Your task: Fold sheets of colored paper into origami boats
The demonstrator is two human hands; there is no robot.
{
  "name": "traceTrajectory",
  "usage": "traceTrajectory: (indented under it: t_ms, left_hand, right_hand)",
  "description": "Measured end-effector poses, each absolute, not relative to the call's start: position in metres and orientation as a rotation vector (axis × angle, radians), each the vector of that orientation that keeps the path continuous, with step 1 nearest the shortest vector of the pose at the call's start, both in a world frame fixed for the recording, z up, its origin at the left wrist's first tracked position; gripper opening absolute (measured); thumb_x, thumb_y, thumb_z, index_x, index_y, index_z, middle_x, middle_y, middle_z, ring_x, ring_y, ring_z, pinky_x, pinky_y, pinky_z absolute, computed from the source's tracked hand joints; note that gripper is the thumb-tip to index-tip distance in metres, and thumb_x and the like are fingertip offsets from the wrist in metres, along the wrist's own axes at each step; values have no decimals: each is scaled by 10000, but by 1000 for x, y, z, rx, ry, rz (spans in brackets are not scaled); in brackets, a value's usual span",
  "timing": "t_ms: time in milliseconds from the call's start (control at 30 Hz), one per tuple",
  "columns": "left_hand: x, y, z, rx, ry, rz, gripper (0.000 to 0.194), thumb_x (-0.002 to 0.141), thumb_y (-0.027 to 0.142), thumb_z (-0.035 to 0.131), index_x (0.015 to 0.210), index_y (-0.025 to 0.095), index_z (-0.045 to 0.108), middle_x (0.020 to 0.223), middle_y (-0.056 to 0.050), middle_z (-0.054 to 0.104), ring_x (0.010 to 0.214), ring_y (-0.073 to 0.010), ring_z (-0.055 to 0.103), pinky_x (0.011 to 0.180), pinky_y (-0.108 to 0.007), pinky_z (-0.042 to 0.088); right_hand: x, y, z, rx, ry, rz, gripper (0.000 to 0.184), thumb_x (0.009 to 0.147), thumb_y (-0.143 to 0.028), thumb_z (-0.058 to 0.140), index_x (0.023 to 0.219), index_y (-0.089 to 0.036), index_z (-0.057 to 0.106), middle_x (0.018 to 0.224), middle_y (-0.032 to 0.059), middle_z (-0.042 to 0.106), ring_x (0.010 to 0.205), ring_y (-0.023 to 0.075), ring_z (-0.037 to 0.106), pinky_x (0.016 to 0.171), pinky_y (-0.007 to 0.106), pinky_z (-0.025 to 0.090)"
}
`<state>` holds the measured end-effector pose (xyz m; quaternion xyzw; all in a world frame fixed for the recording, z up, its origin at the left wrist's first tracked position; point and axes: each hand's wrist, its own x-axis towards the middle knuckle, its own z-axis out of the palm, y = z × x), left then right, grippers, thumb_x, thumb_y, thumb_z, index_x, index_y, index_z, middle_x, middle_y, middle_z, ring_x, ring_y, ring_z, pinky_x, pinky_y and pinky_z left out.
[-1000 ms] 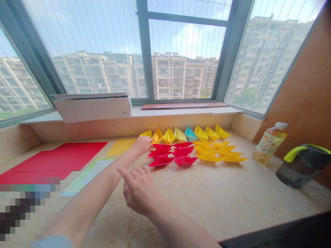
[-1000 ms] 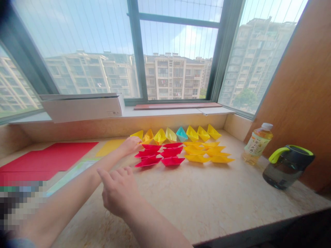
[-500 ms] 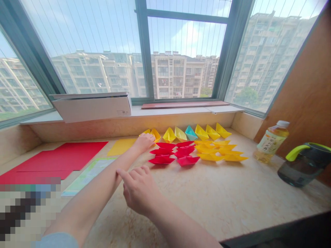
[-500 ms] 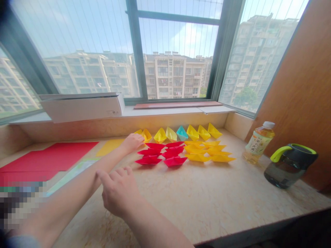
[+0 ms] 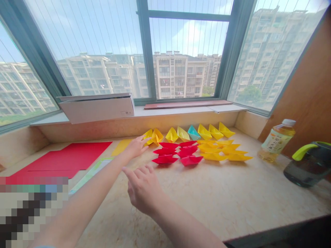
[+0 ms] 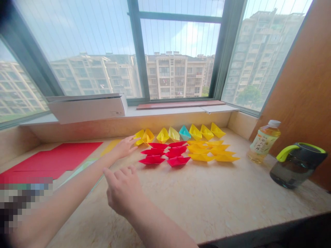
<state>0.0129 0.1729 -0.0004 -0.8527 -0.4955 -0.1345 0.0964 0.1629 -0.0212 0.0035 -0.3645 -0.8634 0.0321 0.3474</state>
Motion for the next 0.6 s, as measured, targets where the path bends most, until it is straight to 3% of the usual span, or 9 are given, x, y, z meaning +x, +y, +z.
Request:
traceTrajectory:
  t_ms: [167,433,600]
  left_hand:
    - [11,177,-8,-2497,-1593,-458,287,917,315,534,1136,178,660,1351,-140,589,1186,-279,595,1006,-371,458]
    - [-2,175,-9,-2442,-1734,-493,316,927,378,524,1132,174,652,1144,-138,714,1056,-289,668,893,-339,485]
    - [-3,171,-9,-2427,-1799,-486,368,922,413,519,1171,173,644,1171,-146,713,1074,-299,665,880,-334,475]
  right_hand:
    - [165,-21,5,-967,-2239,92,515,923,-206,464,1434,-195,401,1054,69,709,1003,244,594,958,419,368]
    - [163,-22,5,-950,-2254,55,492,919,-210,464,1410,-196,425,1021,69,708,994,249,586,958,432,359]
    - [163,-23,5,-943,-2267,39,482,919,-212,458,1400,-195,430,1014,71,701,977,250,582,933,426,361]
